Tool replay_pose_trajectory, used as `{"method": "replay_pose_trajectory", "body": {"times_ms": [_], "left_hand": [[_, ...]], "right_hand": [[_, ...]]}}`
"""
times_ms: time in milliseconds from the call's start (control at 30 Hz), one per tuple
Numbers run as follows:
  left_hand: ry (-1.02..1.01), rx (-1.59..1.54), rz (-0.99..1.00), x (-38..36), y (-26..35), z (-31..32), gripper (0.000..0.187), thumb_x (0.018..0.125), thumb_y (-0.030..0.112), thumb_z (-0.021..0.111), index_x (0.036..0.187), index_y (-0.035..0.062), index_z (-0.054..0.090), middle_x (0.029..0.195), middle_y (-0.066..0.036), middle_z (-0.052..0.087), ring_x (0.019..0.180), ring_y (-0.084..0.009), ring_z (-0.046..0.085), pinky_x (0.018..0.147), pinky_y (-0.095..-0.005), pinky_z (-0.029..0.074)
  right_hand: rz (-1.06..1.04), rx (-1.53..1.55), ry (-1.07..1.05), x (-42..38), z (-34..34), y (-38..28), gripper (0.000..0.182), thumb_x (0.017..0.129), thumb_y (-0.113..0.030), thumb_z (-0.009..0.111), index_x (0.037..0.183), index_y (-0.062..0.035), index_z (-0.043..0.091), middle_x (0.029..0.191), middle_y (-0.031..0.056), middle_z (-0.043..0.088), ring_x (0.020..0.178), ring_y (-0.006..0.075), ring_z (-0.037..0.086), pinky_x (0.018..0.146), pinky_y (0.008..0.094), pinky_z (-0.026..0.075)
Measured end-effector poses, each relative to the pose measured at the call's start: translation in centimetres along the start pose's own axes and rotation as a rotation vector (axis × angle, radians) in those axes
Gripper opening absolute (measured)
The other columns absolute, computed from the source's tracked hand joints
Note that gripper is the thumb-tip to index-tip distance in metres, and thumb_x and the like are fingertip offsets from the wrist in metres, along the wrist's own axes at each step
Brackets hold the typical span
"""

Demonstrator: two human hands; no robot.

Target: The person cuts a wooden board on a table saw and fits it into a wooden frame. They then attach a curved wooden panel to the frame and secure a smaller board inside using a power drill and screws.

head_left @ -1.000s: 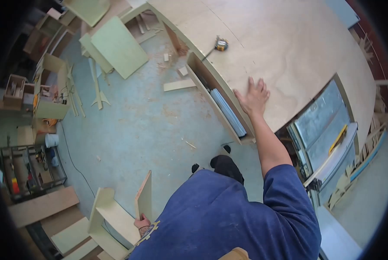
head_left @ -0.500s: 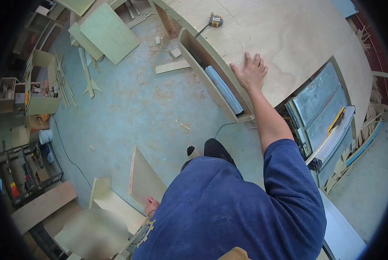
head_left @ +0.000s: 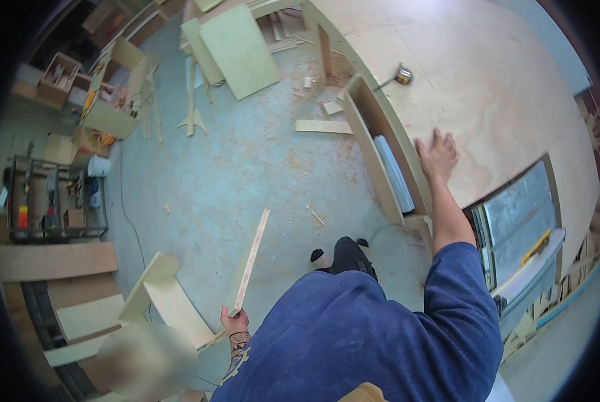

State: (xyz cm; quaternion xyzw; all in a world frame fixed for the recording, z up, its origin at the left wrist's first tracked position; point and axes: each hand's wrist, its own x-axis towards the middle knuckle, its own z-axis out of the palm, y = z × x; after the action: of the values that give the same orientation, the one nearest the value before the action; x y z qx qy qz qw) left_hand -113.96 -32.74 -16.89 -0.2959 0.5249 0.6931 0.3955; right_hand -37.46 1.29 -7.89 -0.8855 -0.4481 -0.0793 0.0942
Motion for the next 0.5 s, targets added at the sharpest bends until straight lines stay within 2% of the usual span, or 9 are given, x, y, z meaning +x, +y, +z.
{"method": "replay_pose_trajectory", "body": {"times_ms": [133,200,233,300,333,367,400,433,500], "left_hand": [[-0.007,-0.047,0.016,-0.7,-0.7,-3.1,0.034,0.095,0.021,0.070,0.120,-0.0007,0.063,0.113,-0.014,0.073,0.106,-0.0299,0.073,0.087,-0.0433,0.064],[-0.080,-0.041,0.073,-1.6,-1.9,-4.1,0.033,0.095,0.020,0.067,0.121,0.0005,0.062,0.118,-0.014,0.071,0.107,-0.0303,0.072,0.093,-0.0453,0.062],[-0.070,-0.156,0.137,-1.7,-2.1,-4.7,0.033,0.095,0.020,0.067,0.121,0.0005,0.062,0.118,-0.014,0.071,0.107,-0.0303,0.072,0.093,-0.0453,0.062],[-0.034,-0.167,0.145,-1.6,-4.5,-5.4,0.032,0.098,0.022,0.064,0.123,0.0018,0.061,0.123,-0.014,0.068,0.113,-0.0322,0.068,0.098,-0.0491,0.059],[-0.017,-0.315,0.191,-1.6,-5.9,-5.3,0.032,0.098,0.022,0.064,0.123,0.0018,0.061,0.123,-0.014,0.068,0.113,-0.0322,0.068,0.098,-0.0491,0.059],[0.052,-0.304,0.206,-1.5,-6.6,-5.2,0.033,0.099,0.022,0.063,0.125,0.0017,0.059,0.125,-0.015,0.066,0.116,-0.0338,0.065,0.100,-0.0507,0.057],[0.126,-0.275,0.204,-1.7,-7.4,-5.1,0.034,0.100,0.022,0.061,0.127,0.0016,0.058,0.127,-0.017,0.063,0.118,-0.0353,0.063,0.101,-0.0524,0.056],[0.217,-0.378,0.167,-2.0,-7.9,-4.7,0.036,0.101,0.021,0.059,0.130,0.0009,0.055,0.128,-0.019,0.060,0.118,-0.0383,0.062,0.100,-0.0552,0.056],[0.269,-0.481,0.195,-2.4,-9.9,-4.8,0.036,0.102,0.020,0.059,0.131,0.0001,0.053,0.129,-0.020,0.059,0.117,-0.0393,0.062,0.099,-0.0566,0.056]], "right_hand": [[-0.030,-0.090,0.021,0.4,1.3,0.9,0.084,0.092,-0.072,0.056,0.157,-0.0198,0.047,0.161,0.0243,0.043,0.151,0.0388,0.036,0.121,0.0595,0.027],[-0.094,-0.140,0.064,0.5,3.5,2.0,0.078,0.098,-0.069,0.051,0.158,-0.0191,0.047,0.158,0.0223,0.049,0.151,0.0370,0.039,0.120,0.0569,0.030],[-0.128,-0.156,0.071,0.5,4.4,2.3,0.076,0.101,-0.068,0.048,0.159,-0.0186,0.046,0.159,0.0218,0.048,0.150,0.0375,0.040,0.119,0.0558,0.032],[-0.140,-0.190,-0.012,0.8,3.0,2.0,0.076,0.104,-0.067,0.041,0.162,-0.0176,0.040,0.158,0.0176,0.050,0.148,0.0370,0.043,0.120,0.0528,0.034],[-0.135,-0.222,-0.020,1.6,3.7,2.4,0.076,0.105,-0.067,0.040,0.161,-0.0158,0.041,0.158,0.0174,0.050,0.148,0.0373,0.043,0.120,0.0520,0.035],[-0.201,-0.191,-0.001,2.4,3.8,2.4,0.077,0.106,-0.064,0.041,0.157,-0.0065,0.046,0.154,0.0242,0.052,0.145,0.0422,0.046,0.117,0.0526,0.040],[-0.307,-0.262,0.040,5.6,9.6,5.6,0.067,0.107,-0.052,0.052,0.152,-0.0020,0.050,0.146,0.0257,0.057,0.139,0.0403,0.051,0.112,0.0489,0.046],[-0.393,-0.232,0.085,7.6,7.0,-0.1,0.067,0.107,-0.052,0.052,0.152,-0.0020,0.050,0.146,0.0257,0.057,0.139,0.0403,0.051,0.112,0.0489,0.046],[-0.532,-0.005,0.187,7.9,7.1,-3.8,0.066,0.107,-0.051,0.053,0.151,-0.0023,0.051,0.146,0.0260,0.057,0.136,0.0411,0.053,0.111,0.0502,0.046]]}}
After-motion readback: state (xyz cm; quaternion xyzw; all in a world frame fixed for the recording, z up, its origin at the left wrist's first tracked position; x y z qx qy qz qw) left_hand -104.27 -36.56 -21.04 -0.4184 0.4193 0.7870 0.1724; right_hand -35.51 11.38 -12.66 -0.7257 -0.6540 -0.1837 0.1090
